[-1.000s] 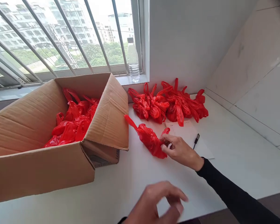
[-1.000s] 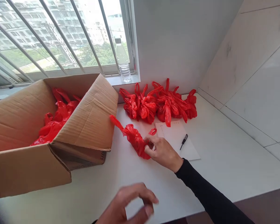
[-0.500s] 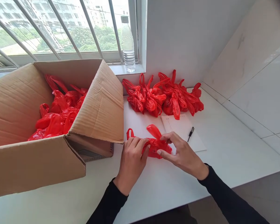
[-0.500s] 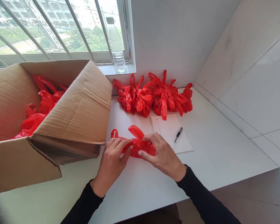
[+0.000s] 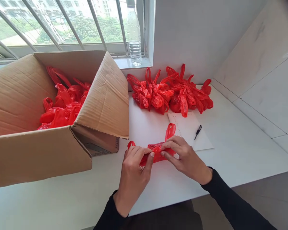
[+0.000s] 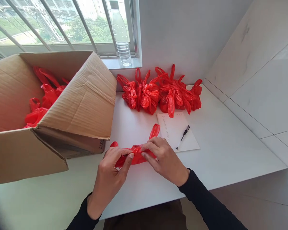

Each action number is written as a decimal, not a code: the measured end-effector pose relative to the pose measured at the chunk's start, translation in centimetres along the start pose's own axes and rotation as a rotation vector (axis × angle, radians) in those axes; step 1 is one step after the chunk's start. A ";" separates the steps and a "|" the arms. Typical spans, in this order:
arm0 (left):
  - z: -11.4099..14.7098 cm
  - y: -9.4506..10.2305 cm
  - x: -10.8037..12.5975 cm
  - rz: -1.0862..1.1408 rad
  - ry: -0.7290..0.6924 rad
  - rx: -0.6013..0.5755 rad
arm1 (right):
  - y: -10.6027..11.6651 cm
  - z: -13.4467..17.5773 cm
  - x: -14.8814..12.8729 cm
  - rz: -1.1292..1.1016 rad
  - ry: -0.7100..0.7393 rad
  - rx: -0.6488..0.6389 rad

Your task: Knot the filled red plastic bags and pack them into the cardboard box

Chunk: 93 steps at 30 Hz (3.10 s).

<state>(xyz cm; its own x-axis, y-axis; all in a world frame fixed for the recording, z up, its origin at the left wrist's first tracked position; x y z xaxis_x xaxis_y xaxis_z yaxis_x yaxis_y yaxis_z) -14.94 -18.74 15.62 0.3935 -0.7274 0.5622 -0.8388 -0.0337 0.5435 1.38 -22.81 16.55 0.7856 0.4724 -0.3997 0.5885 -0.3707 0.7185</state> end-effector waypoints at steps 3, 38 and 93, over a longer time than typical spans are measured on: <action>0.8 0.7 -0.4 -0.015 0.077 0.007 | -0.3 0.1 -0.1 0.044 0.021 -0.038; 3.4 2.8 -2.2 0.033 0.077 0.084 | -0.5 1.4 -0.7 -0.149 -0.345 -0.037; 4.5 7.0 -0.1 0.079 0.145 0.276 | 3.6 2.7 0.6 -0.483 -0.551 0.359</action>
<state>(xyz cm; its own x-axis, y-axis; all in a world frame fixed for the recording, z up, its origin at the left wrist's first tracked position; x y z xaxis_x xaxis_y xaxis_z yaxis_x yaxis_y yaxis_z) -22.52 -21.94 16.52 0.3557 -0.6309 0.6895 -0.9315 -0.1796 0.3162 4.47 -26.04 17.33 0.3562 0.2194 -0.9083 0.8383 -0.5044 0.2069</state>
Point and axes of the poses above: each hand's wrist, its own z-axis away from the middle knuckle, its own y-axis out of the back of the hand, x = y × z, the point moved 7 cm from there along -z, towards the middle knuckle
